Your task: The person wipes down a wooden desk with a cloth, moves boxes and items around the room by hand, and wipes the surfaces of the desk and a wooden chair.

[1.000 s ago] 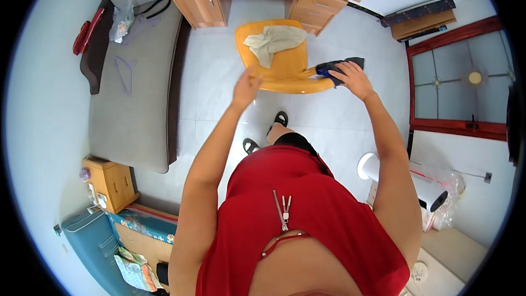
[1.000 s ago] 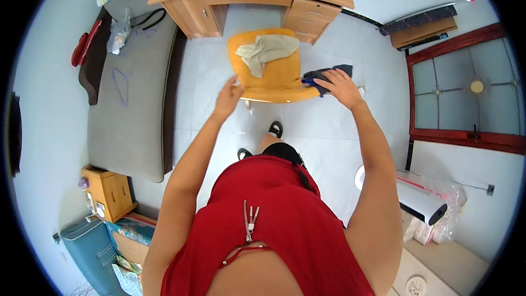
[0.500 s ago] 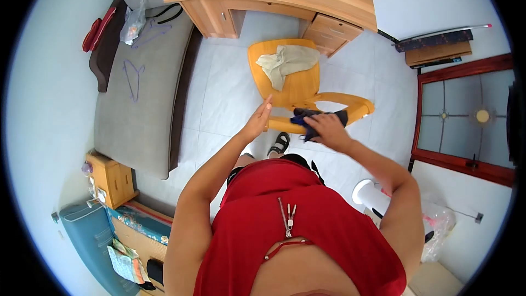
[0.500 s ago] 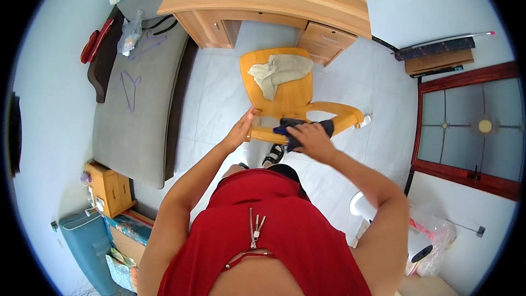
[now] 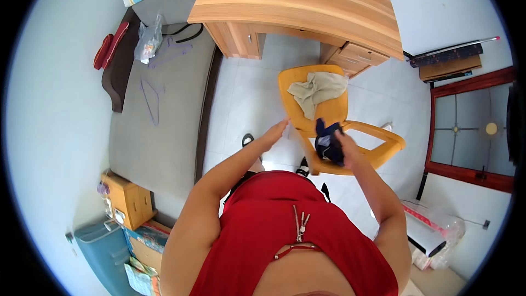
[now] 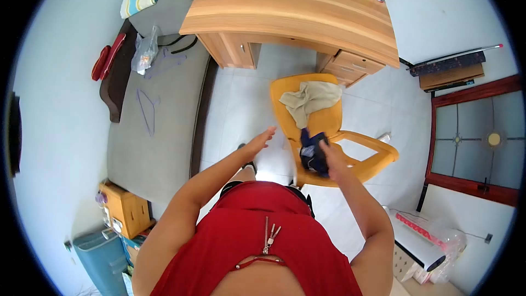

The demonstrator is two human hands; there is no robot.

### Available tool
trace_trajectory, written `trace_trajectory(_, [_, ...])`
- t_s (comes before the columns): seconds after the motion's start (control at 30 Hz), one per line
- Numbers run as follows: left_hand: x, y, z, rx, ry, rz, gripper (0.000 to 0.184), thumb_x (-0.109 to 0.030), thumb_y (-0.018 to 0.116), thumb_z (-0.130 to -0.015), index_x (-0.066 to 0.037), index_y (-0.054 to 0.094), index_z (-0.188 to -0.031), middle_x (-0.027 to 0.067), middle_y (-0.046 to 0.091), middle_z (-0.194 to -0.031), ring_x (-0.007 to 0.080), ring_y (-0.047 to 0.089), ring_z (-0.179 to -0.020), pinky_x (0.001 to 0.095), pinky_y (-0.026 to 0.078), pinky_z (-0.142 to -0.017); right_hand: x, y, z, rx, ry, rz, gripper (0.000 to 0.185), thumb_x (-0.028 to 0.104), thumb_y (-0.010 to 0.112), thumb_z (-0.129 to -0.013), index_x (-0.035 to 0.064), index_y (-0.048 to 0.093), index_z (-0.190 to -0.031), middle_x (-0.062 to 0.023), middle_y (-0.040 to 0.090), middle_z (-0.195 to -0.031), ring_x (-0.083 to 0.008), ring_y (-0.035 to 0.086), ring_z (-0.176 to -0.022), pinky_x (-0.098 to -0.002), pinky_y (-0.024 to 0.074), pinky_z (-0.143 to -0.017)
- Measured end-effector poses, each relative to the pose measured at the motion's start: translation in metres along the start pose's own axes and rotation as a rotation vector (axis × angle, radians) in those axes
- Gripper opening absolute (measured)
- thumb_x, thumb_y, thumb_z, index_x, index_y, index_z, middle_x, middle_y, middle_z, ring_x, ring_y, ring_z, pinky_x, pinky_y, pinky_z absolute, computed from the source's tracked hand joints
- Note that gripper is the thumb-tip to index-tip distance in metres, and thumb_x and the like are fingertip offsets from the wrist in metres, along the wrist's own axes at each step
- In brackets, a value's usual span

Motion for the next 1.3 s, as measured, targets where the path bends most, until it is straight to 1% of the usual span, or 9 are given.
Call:
trace_trajectory(0.17, [-0.022, -0.115, 0.0, 0.003, 0.009, 0.071, 0.074, -0.064, 0.029, -0.101, -0.013, 0.031, -0.155, 0.0132, 0.038, -0.155, 0.0268, 0.039, -0.14, 0.0424, 0.031, -0.113, 0.035, 0.067, -0.039, 0.022, -0.065, -0.467, 0.044, 0.04, 0.057, -0.1, 0.0051, 0.06, -0.127, -0.0119, 0.068, -0.119, -0.0263, 0.068, -0.103, -0.0419, 0.0541, -0.095])
trace_trajectory(0.4, [-0.124, -0.193, 0.006, -0.007, 0.248, 0.253, 0.072, -0.062, 0.031, -0.102, -0.013, 0.029, -0.156, 0.0121, 0.042, -0.153, 0.025, 0.045, -0.136, 0.0402, 0.033, -0.112, 0.133, 0.234, -0.104, 0.196, -0.239, -0.537, 0.033, 0.033, 0.057, -0.101, 0.0065, 0.063, -0.121, -0.0088, 0.069, -0.115, -0.0229, 0.066, -0.099, -0.0386, 0.0526, -0.092])
trace_trajectory(0.5, [-0.14, -0.233, -0.004, -0.122, 0.309, 0.289, 0.069, -0.059, 0.032, -0.103, -0.013, 0.033, -0.154, 0.0126, 0.044, -0.152, 0.0253, 0.045, -0.135, 0.0404, 0.033, -0.112, 0.213, 0.297, -0.099, 0.247, -0.418, -0.505, 0.04, 0.041, 0.059, -0.099, 0.0074, 0.064, -0.12, -0.0072, 0.069, -0.113, -0.0194, 0.065, -0.101, -0.0361, 0.0524, -0.091])
trace_trajectory(0.63, [-0.148, -0.298, -0.007, -0.344, 0.268, 0.287, 0.074, -0.063, 0.035, -0.101, -0.011, 0.034, -0.153, 0.0135, 0.042, -0.153, 0.0262, 0.043, -0.138, 0.0425, 0.032, -0.113, 0.293, 0.33, -0.144, 0.351, -0.661, -0.078, 0.053, 0.049, 0.048, -0.103, 0.0071, 0.056, -0.134, -0.0086, 0.063, -0.127, -0.0221, 0.06, -0.115, -0.0344, 0.0446, -0.104])
trace_trajectory(0.73, [-0.148, -0.35, -0.009, -0.491, 0.22, 0.246, 0.08, -0.067, 0.037, -0.098, -0.01, 0.033, -0.154, 0.0153, 0.04, -0.154, 0.0276, 0.039, -0.141, 0.0437, 0.03, -0.115, 0.328, 0.353, -0.228, 0.081, -1.258, 0.552, 0.06, 0.045, 0.046, -0.104, 0.0035, 0.043, -0.147, -0.0198, 0.046, -0.146, -0.0309, 0.044, -0.134, -0.0374, 0.0289, -0.116])
trace_trajectory(0.83, [-0.161, -0.407, -0.034, -0.689, 0.225, 0.117, 0.078, -0.062, 0.039, -0.099, -0.005, 0.034, -0.152, 0.0183, 0.039, -0.154, 0.0307, 0.036, -0.143, 0.0431, 0.028, -0.116, 0.322, 0.347, -0.351, -0.353, -1.27, 1.101, 0.056, 0.044, 0.051, -0.1, 0.0116, 0.048, -0.145, -0.0239, 0.038, -0.151, -0.0462, 0.035, -0.139, -0.0514, 0.031, -0.114])
trace_trajectory(0.97, [-0.168, -0.486, -0.077, -0.964, 0.173, -0.108, 0.071, -0.051, 0.041, -0.102, 0.004, 0.038, -0.148, 0.0227, 0.039, -0.153, 0.0355, 0.035, -0.143, 0.0411, 0.028, -0.117, 0.294, 0.358, -0.443, -0.377, -1.131, 1.447, 0.057, 0.051, 0.052, -0.097, 0.0218, 0.048, -0.145, -0.0173, 0.031, -0.158, -0.0457, 0.028, -0.143, -0.0703, 0.0254, -0.108])
trace_trajectory(1.1, [-0.218, -0.551, -0.132, -1.153, 0.299, -0.475, 0.068, -0.049, 0.043, -0.103, 0.004, 0.04, -0.146, 0.0246, 0.042, -0.15, 0.0403, 0.037, -0.14, 0.0441, 0.03, -0.116, 0.295, 0.38, -0.483, -0.332, -1.269, 1.513, 0.06, 0.048, 0.059, -0.092, 0.0262, 0.047, -0.146, -0.0132, 0.032, -0.158, -0.0398, 0.028, -0.145, -0.0644, 0.0209, -0.114])
trace_trajectory(1.3, [-0.233, -0.628, -0.234, -1.29, 0.037, -0.704, 0.066, -0.055, 0.038, -0.101, -0.007, 0.045, -0.146, 0.0237, 0.048, -0.145, 0.0387, 0.045, -0.134, 0.0463, 0.037, -0.11, 0.396, 0.428, -0.573, -0.367, -1.346, 1.509, 0.055, 0.045, 0.057, -0.095, 0.0257, 0.048, -0.145, -0.0121, 0.037, -0.156, -0.0376, 0.032, -0.144, -0.0589, 0.0241, -0.115])
Point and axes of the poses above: each hand's wrist, its own z-axis away from the middle knuckle, its own y-axis out of the palm, x = y × z, the point moved 2 cm from there along -z, towards the middle knuckle
